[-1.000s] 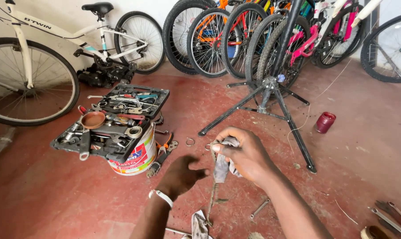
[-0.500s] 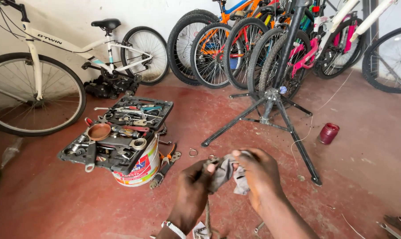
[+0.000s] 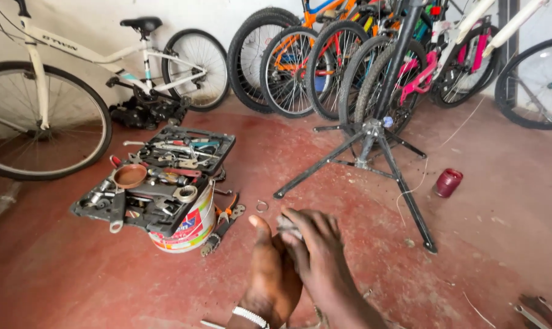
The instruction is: Cleaning a bicycle chain and derailleur by wiping them with a cloth and using pliers.
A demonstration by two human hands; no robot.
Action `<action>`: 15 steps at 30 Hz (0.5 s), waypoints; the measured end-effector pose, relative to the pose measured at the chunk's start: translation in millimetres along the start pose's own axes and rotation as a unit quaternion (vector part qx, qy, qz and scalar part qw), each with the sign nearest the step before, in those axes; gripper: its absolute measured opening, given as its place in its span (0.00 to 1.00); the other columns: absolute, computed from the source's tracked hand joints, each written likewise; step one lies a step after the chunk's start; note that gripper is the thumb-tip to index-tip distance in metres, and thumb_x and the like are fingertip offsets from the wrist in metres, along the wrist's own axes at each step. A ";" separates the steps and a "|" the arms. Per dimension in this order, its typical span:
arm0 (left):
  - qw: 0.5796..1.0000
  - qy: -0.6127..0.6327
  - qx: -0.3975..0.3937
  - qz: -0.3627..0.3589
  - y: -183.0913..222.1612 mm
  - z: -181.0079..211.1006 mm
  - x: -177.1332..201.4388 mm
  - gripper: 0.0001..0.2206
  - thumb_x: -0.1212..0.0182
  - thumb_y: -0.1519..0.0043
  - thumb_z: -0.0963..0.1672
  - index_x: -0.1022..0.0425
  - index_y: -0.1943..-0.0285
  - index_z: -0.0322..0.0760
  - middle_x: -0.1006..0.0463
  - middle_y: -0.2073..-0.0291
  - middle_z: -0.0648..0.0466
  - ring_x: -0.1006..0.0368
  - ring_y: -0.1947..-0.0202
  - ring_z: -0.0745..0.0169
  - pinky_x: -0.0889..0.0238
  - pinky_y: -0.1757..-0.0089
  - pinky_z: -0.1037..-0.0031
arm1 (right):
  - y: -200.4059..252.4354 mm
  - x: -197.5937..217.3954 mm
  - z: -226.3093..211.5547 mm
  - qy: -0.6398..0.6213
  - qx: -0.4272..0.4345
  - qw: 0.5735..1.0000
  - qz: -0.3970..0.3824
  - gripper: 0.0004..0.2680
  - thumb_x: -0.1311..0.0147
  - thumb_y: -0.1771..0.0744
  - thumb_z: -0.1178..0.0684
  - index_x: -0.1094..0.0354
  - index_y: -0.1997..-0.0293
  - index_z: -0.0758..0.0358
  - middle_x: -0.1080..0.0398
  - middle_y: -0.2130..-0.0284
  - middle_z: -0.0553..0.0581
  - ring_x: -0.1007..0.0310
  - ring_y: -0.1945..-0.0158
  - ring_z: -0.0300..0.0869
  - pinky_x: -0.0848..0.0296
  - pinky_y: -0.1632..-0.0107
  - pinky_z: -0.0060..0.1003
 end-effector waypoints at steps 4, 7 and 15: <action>0.999 -0.041 0.005 -0.003 -10.7 -19.4 9.7 0.36 0.72 0.42 0.60 0.28 0.44 0.32 0.30 0.38 0.47 0.37 0.40 0.56 0.51 0.43 0.67 | 2.9 -21.6 41.4 -0.017 -0.099 0.995 0.001 0.05 0.55 0.37 0.54 0.34 0.62 0.59 0.33 0.68 0.55 0.38 0.65 0.46 0.38 0.60 0.40; 0.998 -0.010 -0.039 -0.043 -24.8 -25.6 17.8 0.30 0.67 0.38 0.53 0.32 0.41 0.24 0.33 0.37 0.43 0.40 0.38 0.55 0.55 0.40 0.67 | 8.4 -18.8 77.1 -0.030 -0.263 0.964 0.034 0.09 0.59 0.35 0.50 0.35 0.69 0.63 0.33 0.75 0.57 0.37 0.72 0.45 0.37 0.65 0.41; 0.997 0.064 0.005 -0.040 -20.1 -27.4 9.6 0.17 0.57 0.38 0.44 0.30 0.54 0.20 0.27 0.58 0.40 0.35 0.59 0.54 0.44 0.53 0.67 | 39.3 -24.3 103.6 -0.396 -0.562 0.700 0.191 0.13 0.62 0.30 0.50 0.36 0.65 0.72 0.33 0.72 0.62 0.37 0.72 0.43 0.35 0.66 0.40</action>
Point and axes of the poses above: each hand's wrist, its own y-axis away from the middle knuckle, its own x-axis out of the back of the hand, z = x × y, the point moved 8 cm from there along -y, towards the middle knuckle
